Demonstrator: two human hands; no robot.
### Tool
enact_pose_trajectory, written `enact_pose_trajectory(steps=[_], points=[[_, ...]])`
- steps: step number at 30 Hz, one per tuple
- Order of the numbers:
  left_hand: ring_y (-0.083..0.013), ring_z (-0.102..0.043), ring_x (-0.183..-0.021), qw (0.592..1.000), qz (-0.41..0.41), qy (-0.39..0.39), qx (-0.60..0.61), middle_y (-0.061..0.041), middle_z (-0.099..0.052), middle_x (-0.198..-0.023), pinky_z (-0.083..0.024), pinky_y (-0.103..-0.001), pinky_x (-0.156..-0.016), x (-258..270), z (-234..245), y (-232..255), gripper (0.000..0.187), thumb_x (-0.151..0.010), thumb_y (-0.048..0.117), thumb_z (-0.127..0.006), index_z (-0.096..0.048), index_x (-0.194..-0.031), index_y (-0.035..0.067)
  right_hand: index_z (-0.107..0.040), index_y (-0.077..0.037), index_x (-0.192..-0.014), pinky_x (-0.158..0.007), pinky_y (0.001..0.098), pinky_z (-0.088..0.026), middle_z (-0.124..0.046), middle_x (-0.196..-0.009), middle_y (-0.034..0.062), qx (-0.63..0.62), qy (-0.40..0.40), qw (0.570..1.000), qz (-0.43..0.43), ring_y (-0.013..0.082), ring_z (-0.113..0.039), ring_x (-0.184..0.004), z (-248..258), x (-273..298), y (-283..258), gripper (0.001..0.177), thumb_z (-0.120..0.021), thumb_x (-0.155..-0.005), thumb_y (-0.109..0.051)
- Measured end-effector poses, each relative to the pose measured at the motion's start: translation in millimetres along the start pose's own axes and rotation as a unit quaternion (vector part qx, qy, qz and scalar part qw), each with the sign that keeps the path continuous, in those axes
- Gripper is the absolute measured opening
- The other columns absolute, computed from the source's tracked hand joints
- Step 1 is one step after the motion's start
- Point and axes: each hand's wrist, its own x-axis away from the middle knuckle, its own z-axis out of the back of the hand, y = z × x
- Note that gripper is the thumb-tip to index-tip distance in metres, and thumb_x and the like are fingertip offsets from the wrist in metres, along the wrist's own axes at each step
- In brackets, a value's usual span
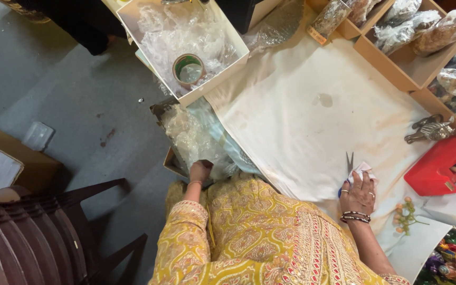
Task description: The person wraps a small decorative item in bubble wrap and places it in a box. They then cut a piece of bubble wrap from a larger sheet and wrap a rectangular box with it, using scissors to trim the excess material.
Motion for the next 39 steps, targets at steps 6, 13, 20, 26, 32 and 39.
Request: enact_pose_trajectory(steps=[6, 13, 20, 26, 32, 39], points=[[-0.0294, -0.073, -0.1, 0.997, 0.03, 0.069, 0.026, -0.009, -0.077, -0.11, -0.058, -0.041, -0.086, 27.6, 26.5, 15.9, 0.019, -0.082, 0.021, -0.069, -0.079, -0.098, 0.024, -0.061, -0.012, -0.142, -0.115, 0.053, -0.042, -0.053, -0.155, 0.0177, 0.002, -0.002, 1.0, -0.006, 0.043, -0.048, -0.142, -6.3, 3.0, 3.5, 0.047, -0.065, -0.097, -0.026], [-0.0416, -0.038, -0.141, 0.955, -0.208, -0.073, -0.2, -0.015, -0.049, -0.154, -0.037, -0.053, -0.113, 60.9, 3.5, 93.8, 0.027, -0.087, 0.037, -0.074, -0.086, -0.068, 0.021, -0.061, -0.013, -0.141, -0.112, 0.0517, -0.044, -0.053, -0.155, 0.0174, 0.013, -0.007, 1.0, 0.005, 0.0426, -0.047, -0.141, -1.5, 1.3, 4.2, 0.048, -0.066, -0.096, -0.028], [-0.0349, -0.058, -0.125, 0.964, -0.082, -0.166, -0.193, -0.012, -0.066, -0.131, -0.049, -0.05, -0.103, 36.8, -19.1, 51.5, 0.035, -0.089, 0.034, -0.069, -0.073, -0.12, 0.021, -0.061, -0.013, -0.139, -0.11, 0.0504, -0.046, -0.052, -0.154, 0.0165, -0.008, -0.028, 1.0, 0.006, 0.0395, -0.047, -0.142, 7.8, -1.5, 0.5, 0.046, -0.064, -0.096, -0.029], [-0.0178, -0.072, -0.081, 0.965, -0.066, -0.185, 0.176, -0.004, -0.078, -0.086, -0.057, -0.03, -0.076, -3.3, 47.8, 24.1, 0.023, -0.072, 0.002, -0.067, -0.081, -0.089, 0.009, -0.062, -0.013, -0.14, -0.111, 0.0496, -0.045, -0.053, -0.153, 0.0161, 0.007, -0.024, 1.0, 0.012, 0.0396, -0.047, -0.141, 4.3, -2.8, 5.5, 0.048, -0.067, -0.095, -0.031], [-0.009, -0.059, -0.075, 0.906, -0.06, -0.196, 0.371, 0.0, -0.068, -0.08, -0.047, -0.023, -0.07, 27.9, 168.7, 63.8, 0.012, -0.075, 0.0, -0.064, -0.073, -0.082, 0.002, -0.067, -0.017, -0.132, -0.108, 0.0502, -0.046, -0.057, -0.147, 0.0152, -0.038, -0.074, 0.996, -0.018, 0.0347, -0.051, -0.135, 3.4, -18.0, 18.3, 0.049, -0.072, -0.088, -0.039], [-0.006, -0.053, -0.077, 0.811, -0.097, -0.165, 0.553, 0.003, -0.063, -0.083, -0.04, -0.021, -0.07, 36.4, 174.9, 91.4, 0.014, -0.081, 0.002, -0.061, -0.07, -0.091, 0.005, -0.075, -0.025, -0.117, -0.111, 0.0541, -0.033, -0.061, -0.14, 0.011, 0.06, 0.012, 0.998, 0.021, 0.0356, -0.048, -0.138, 10.8, -50.9, -13.8, 0.04, -0.075, -0.086, -0.049]])
